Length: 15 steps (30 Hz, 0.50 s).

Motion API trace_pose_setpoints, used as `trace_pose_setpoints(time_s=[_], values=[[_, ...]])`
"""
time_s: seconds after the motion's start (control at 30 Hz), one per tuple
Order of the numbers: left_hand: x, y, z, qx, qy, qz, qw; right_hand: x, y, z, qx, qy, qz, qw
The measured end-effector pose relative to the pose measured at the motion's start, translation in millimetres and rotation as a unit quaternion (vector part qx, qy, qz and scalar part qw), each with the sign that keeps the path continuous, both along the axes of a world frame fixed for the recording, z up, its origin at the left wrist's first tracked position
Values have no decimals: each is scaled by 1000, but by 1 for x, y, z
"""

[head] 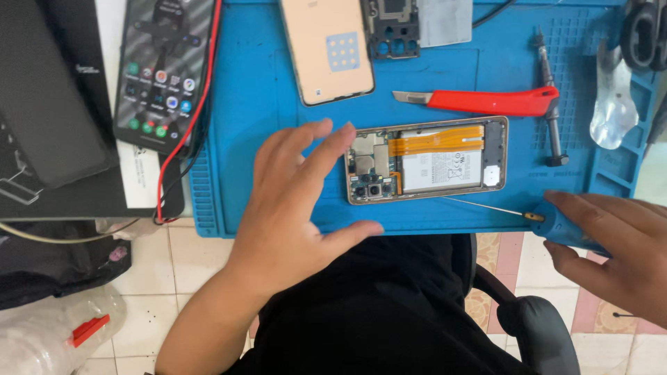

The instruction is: The person uses a screwdriver to remove screws from a disassembled smartphone on a blue work mat. They switch between a manual screwdriver and a powered screwdriver, then use a utility knife to scrape residue from the screwdriver tip before continuing to remove additional screws from the phone chassis.

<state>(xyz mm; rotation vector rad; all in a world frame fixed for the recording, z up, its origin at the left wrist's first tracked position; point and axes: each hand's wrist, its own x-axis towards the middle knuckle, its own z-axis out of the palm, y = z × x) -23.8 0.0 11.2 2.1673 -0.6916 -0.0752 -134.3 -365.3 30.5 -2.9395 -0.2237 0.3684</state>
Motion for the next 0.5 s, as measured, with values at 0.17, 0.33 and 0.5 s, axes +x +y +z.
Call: trace_pose_setpoints(time_s=[0.17,0.33,0.5], values=[[4,-15,-5,32,-29,14,999,-2,-6,-1,10,-36,20,999],[1,-13,-8,40,-39,17,998,0,-6,0,-8,-9,35,999],[-1,-11,-10,49,-42,26,998,-2,-9,-2,12,-19,47,999]])
